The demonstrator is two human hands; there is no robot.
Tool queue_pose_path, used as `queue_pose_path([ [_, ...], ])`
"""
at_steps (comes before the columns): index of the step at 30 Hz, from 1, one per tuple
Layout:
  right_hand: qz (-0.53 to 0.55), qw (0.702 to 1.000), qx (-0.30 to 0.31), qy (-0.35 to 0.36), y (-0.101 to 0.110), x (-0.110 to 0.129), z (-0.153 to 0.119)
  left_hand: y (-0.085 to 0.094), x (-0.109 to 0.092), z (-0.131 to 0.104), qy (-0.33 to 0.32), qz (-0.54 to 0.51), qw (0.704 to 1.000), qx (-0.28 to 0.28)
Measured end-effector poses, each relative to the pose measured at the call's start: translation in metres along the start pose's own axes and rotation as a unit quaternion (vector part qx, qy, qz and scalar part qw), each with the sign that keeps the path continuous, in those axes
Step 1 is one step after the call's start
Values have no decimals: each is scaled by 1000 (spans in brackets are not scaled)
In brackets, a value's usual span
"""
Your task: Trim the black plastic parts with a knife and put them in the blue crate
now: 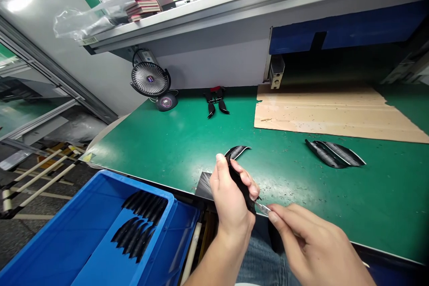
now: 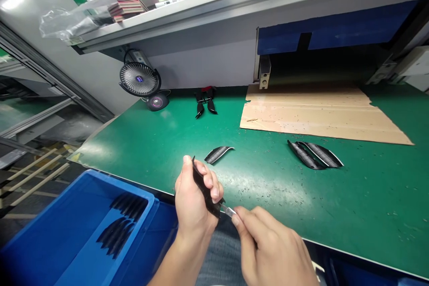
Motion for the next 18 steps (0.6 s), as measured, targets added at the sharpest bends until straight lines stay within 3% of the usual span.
queue_pose_path([
  [3,-59,997,-39,25,5,6,-2,1,1,2,3,-10,1000,-3],
  [7,-106,982,-151,44,23,18,-14,8,7,9,52,-83,995,-34],
  [9,-54,974,-218,8,34,14,-22,11,12,14,95,-130,985,-57],
  [11,49,961,-263,-71,38,0,-26,13,17,17,132,-163,975,-75],
  [13,168,942,-238,-166,27,-17,-21,13,21,17,150,-176,969,-83],
  [15,258,926,-145,-235,3,-23,-8,9,23,13,148,-161,974,-63],
  [18,322,906,-6,-275,-28,-18,12,-1,25,9,127,-80,989,9],
])
Point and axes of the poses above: each hand's wrist, its own z-axis towards the middle knuckle, its own y-axis out of the back of the hand, x = y × z, the point moved 9 cm from there along z, towards the middle knuckle, and after that the axes turned 12 degrees about -z, right-handed, at the moved point
